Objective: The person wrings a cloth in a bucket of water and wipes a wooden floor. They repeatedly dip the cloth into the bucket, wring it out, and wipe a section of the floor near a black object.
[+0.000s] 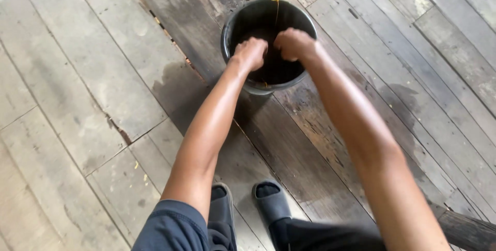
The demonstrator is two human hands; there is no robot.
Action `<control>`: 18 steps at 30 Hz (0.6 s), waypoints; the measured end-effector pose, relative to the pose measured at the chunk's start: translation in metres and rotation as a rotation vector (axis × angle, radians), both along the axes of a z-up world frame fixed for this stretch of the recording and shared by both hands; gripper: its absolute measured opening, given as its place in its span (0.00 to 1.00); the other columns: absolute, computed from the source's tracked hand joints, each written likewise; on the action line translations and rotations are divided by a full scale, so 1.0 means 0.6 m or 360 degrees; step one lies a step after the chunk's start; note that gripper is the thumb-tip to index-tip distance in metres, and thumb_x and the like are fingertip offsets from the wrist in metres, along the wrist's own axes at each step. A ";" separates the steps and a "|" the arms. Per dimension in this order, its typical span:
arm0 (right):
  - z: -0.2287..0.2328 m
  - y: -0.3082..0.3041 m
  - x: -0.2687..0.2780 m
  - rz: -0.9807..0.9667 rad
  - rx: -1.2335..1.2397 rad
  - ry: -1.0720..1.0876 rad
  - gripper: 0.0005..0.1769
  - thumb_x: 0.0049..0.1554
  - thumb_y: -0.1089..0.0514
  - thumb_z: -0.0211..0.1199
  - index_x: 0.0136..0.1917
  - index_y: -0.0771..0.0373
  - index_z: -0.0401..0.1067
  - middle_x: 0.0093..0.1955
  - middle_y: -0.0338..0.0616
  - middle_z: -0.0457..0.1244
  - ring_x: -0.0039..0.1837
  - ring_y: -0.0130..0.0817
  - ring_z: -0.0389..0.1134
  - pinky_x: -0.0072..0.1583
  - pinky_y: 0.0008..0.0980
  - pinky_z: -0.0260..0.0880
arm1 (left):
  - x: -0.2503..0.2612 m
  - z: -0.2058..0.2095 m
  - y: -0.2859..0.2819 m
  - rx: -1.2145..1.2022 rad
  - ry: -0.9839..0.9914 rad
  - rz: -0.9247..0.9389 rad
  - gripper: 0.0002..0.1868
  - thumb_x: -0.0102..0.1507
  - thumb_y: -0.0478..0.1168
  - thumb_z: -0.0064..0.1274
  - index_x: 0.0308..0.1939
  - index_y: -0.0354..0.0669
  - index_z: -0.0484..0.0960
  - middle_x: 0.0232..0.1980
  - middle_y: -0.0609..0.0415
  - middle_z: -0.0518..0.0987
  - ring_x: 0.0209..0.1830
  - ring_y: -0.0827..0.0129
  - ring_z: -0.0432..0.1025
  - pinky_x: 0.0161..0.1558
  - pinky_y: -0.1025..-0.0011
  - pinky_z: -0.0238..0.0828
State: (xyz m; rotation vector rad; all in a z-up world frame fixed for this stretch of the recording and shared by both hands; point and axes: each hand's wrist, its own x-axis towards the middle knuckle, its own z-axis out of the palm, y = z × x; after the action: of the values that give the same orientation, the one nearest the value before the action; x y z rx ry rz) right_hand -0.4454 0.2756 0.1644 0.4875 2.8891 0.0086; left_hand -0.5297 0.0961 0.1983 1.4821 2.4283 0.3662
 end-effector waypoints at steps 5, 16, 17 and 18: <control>-0.181 0.012 0.033 0.0130 0.0416 0.0237 0.12 0.46 0.58 0.65 0.45 0.48 0.79 0.38 0.38 0.69 0.44 0.42 0.75 0.45 0.41 0.78 | -0.046 -0.128 0.047 -0.0244 0.0082 -0.0096 0.14 0.60 0.35 0.47 0.44 0.42 0.87 0.46 0.40 0.85 0.53 0.40 0.78 0.54 0.40 0.73; -0.116 -0.036 0.038 -0.0947 -0.0820 0.0058 0.28 0.56 0.36 0.52 0.61 0.51 0.76 0.61 0.41 0.68 0.70 0.43 0.64 0.72 0.49 0.61 | -0.056 -0.144 0.051 -0.0316 0.0389 -0.0079 0.13 0.59 0.33 0.51 0.44 0.31 0.87 0.43 0.41 0.86 0.49 0.44 0.80 0.50 0.45 0.76; -0.101 -0.038 0.041 -0.0776 -0.0738 0.0110 0.24 0.58 0.41 0.50 0.57 0.52 0.78 0.58 0.42 0.70 0.66 0.46 0.67 0.68 0.51 0.65 | -0.065 -0.142 0.047 -0.0242 0.0382 -0.0076 0.13 0.60 0.33 0.50 0.44 0.31 0.87 0.43 0.40 0.86 0.49 0.44 0.80 0.49 0.45 0.77; -0.085 -0.039 0.045 -0.0605 -0.0655 0.0162 0.23 0.59 0.46 0.48 0.54 0.53 0.80 0.54 0.44 0.72 0.63 0.49 0.70 0.63 0.53 0.70 | -0.072 -0.140 0.043 -0.0167 0.0376 -0.0073 0.13 0.60 0.33 0.49 0.44 0.31 0.87 0.43 0.39 0.86 0.48 0.43 0.80 0.48 0.44 0.77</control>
State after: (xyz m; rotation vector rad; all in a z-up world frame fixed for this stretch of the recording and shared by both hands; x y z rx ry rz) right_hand -0.4181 0.2524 0.1136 0.9577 2.7292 -0.6688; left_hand -0.5732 0.1221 0.1146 1.6118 2.5414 0.0546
